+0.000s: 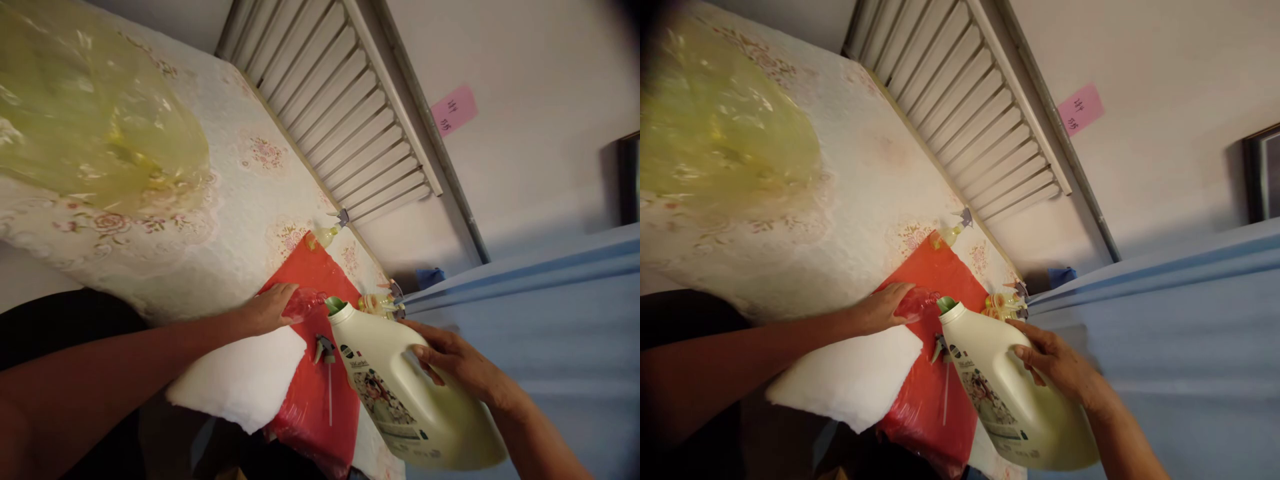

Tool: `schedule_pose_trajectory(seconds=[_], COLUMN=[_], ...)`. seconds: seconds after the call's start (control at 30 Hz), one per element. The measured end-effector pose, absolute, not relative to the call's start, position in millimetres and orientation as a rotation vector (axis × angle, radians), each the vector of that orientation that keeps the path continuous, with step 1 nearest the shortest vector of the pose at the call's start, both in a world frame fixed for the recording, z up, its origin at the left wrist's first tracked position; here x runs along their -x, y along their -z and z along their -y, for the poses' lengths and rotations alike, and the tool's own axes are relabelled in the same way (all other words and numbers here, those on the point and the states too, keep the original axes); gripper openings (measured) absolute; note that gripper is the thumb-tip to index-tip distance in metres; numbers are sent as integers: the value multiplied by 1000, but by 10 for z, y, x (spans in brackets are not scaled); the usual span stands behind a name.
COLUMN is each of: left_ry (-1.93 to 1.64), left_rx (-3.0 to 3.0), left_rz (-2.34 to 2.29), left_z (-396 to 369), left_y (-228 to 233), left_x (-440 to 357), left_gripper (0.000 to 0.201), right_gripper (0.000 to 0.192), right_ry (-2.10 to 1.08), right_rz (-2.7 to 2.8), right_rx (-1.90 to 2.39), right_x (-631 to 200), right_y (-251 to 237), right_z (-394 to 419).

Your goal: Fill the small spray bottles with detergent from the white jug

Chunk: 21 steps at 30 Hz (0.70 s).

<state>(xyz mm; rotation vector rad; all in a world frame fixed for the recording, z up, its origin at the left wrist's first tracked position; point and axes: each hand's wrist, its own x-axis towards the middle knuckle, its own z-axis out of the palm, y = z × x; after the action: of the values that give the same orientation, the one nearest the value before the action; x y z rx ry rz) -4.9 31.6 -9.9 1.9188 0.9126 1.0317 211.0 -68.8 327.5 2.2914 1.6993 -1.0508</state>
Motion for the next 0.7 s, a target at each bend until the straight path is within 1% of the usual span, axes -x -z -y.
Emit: schedule_pose_trajectory(seconds=[0.13, 0.43, 0.7], left_ry=[-1021, -1014, -1044], left_rx=[-1933, -1934, -1925], left_rz=[-913, -911, -910], left_z=[-314, -319, -313], left_y=[83, 98, 101], left_x=[54, 50, 45], left_gripper=[71, 70, 70], right_gripper=[81, 85, 83], right_ry=[1045, 1037, 1054], right_rz=[-1699, -1689, -1703], right_rx=[-2279, -2281, -2278], right_x=[-2117, -2129, -2163], right_y=[-3278, -3274, -3265], right_z=[687, 686, 685])
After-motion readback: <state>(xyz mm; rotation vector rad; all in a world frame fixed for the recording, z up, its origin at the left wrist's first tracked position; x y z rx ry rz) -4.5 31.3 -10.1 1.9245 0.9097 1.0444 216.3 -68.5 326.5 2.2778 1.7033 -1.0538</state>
